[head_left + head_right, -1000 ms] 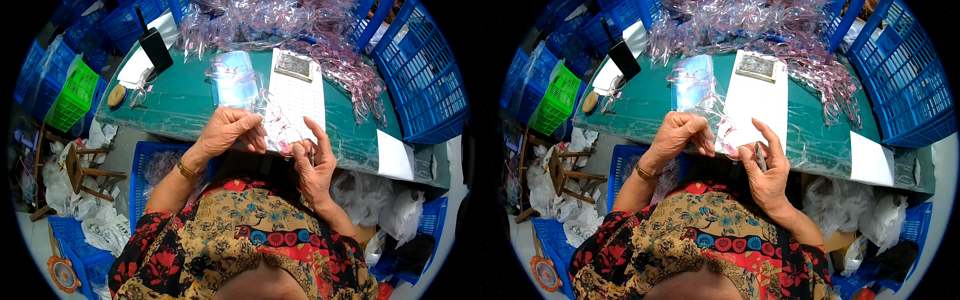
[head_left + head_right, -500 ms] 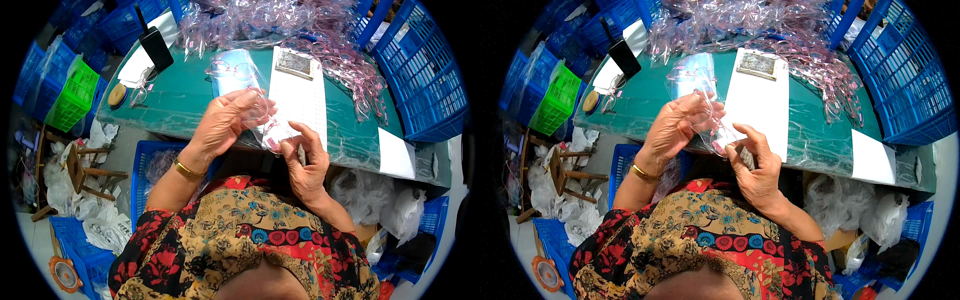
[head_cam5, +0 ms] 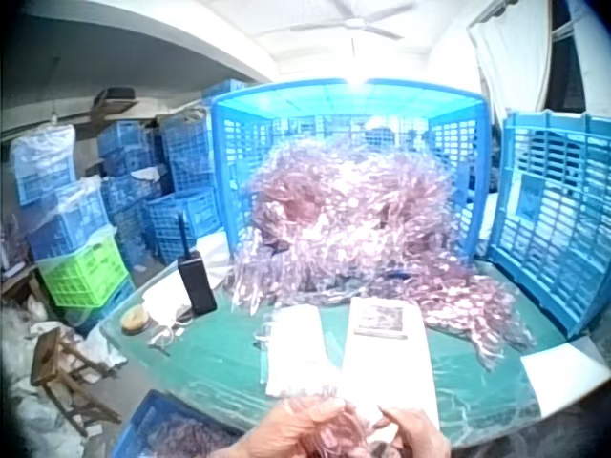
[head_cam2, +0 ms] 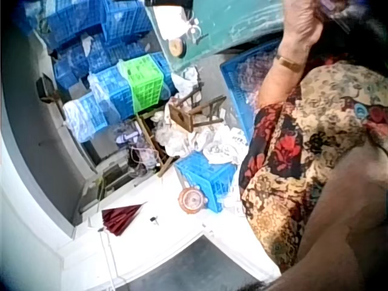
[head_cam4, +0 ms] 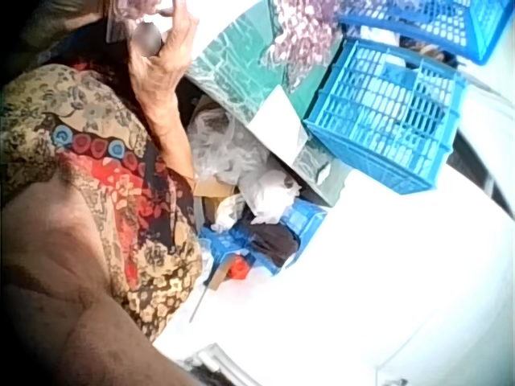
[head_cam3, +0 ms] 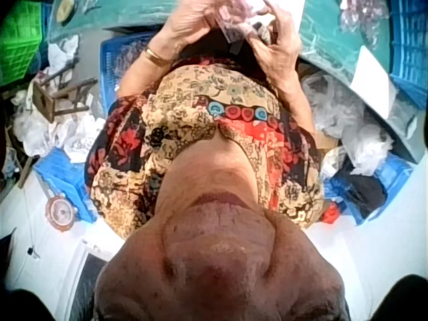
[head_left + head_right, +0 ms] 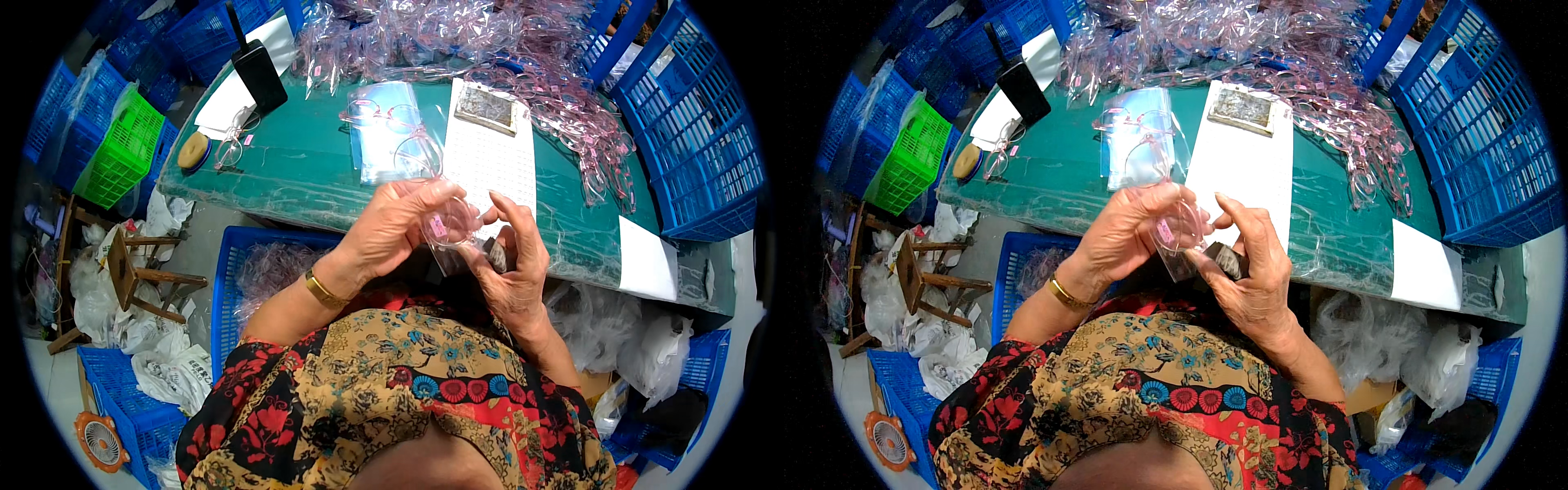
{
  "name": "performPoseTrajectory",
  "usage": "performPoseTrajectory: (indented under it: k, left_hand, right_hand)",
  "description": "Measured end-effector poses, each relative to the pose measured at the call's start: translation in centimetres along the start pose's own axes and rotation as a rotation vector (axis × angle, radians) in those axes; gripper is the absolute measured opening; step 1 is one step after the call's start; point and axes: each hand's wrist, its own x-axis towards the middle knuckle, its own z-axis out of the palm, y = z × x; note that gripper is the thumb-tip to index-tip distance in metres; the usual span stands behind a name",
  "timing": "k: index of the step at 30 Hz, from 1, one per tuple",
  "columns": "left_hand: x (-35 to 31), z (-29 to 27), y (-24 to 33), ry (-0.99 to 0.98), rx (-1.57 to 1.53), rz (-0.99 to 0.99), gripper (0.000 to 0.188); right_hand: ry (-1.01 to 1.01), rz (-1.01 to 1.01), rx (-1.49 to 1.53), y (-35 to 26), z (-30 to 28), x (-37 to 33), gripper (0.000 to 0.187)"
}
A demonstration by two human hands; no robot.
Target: The person repeatedly picks up pink-framed glasses and small plastic bags from a green table, places the glasses into the bags, and sets them aside. The process is repeated multiple times with similar items.
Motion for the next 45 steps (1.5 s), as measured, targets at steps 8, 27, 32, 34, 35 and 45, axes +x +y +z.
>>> performPoseTrajectory:
  k: [8,27,32,34,35,45]
  left_hand:
    - [-1.3,1.8,-0.6,0.020,0.169,0.006,0.023]
    - [-0.9,-0.3,2.3,0.159,-0.434,0.282,0.016]
    - [-3.6,-4.4,4.7,0.198,-0.490,0.317,0.017]
    - [-6.5,-6.8,6.0,0.363,-0.247,0.416,0.026]
    - [-8.3,-7.5,6.8,0.463,-0.071,0.415,0.031]
    - [-15.3,-12.2,11.4,0.649,1.469,0.169,0.036]
  right_hand:
    - [-0.075,0.108,0.142,-0.9,0.7,-0.7,0.068]
    - [-0.435,0.436,0.804,-2.5,2.1,-1.1,0.043]
    - [-0.544,0.202,0.500,-2.4,1.0,-0.4,0.045]
    - [-0.576,0.109,0.461,-1.9,0.4,0.0,0.044]
    - [-0.589,0.156,0.446,-2.1,-0.5,0.4,0.041]
    - [-0.491,0.168,0.145,2.4,-4.0,7.4,0.025]
